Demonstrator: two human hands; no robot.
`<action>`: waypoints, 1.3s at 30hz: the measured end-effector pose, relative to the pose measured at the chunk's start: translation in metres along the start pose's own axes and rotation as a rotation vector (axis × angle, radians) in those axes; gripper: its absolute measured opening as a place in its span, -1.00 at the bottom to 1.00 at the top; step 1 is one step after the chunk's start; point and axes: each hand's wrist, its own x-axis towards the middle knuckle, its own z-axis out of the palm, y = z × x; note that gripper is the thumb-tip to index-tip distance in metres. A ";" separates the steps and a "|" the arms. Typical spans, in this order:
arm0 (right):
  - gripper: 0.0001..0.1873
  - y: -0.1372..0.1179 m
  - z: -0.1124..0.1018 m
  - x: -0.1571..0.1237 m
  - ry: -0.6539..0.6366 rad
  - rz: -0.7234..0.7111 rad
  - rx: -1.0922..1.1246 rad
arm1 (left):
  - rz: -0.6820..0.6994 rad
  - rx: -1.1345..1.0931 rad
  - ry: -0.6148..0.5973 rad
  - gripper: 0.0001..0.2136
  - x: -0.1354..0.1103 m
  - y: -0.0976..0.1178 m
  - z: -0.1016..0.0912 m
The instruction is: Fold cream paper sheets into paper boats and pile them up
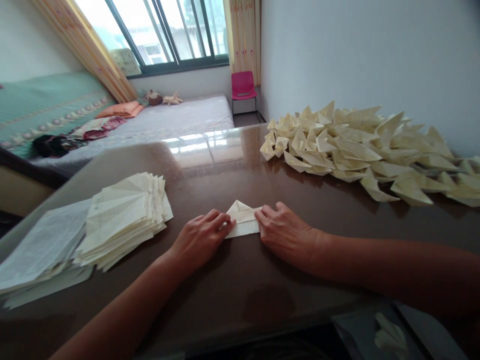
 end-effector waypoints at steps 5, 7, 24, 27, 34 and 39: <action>-0.76 -0.001 -0.004 0.000 -0.056 0.018 0.006 | 0.003 -0.010 0.014 -0.74 -0.005 -0.008 -0.001; -0.76 -0.001 -0.007 -0.001 -0.078 0.025 0.012 | -0.001 -0.017 0.026 -0.75 -0.007 -0.012 -0.001; -0.72 0.045 0.027 0.033 0.156 0.225 0.550 | -0.025 -0.001 0.062 -0.81 -0.007 -0.015 0.001; -0.79 0.044 0.031 0.035 0.138 0.258 0.762 | -0.040 0.018 0.047 -0.81 -0.006 -0.013 0.000; -0.90 0.039 0.029 0.034 0.182 0.243 1.007 | -0.081 0.018 0.043 -0.81 -0.005 -0.011 -0.002; -0.91 0.045 0.031 0.037 0.205 0.258 1.016 | -0.096 -0.027 0.061 -0.81 -0.005 -0.008 -0.002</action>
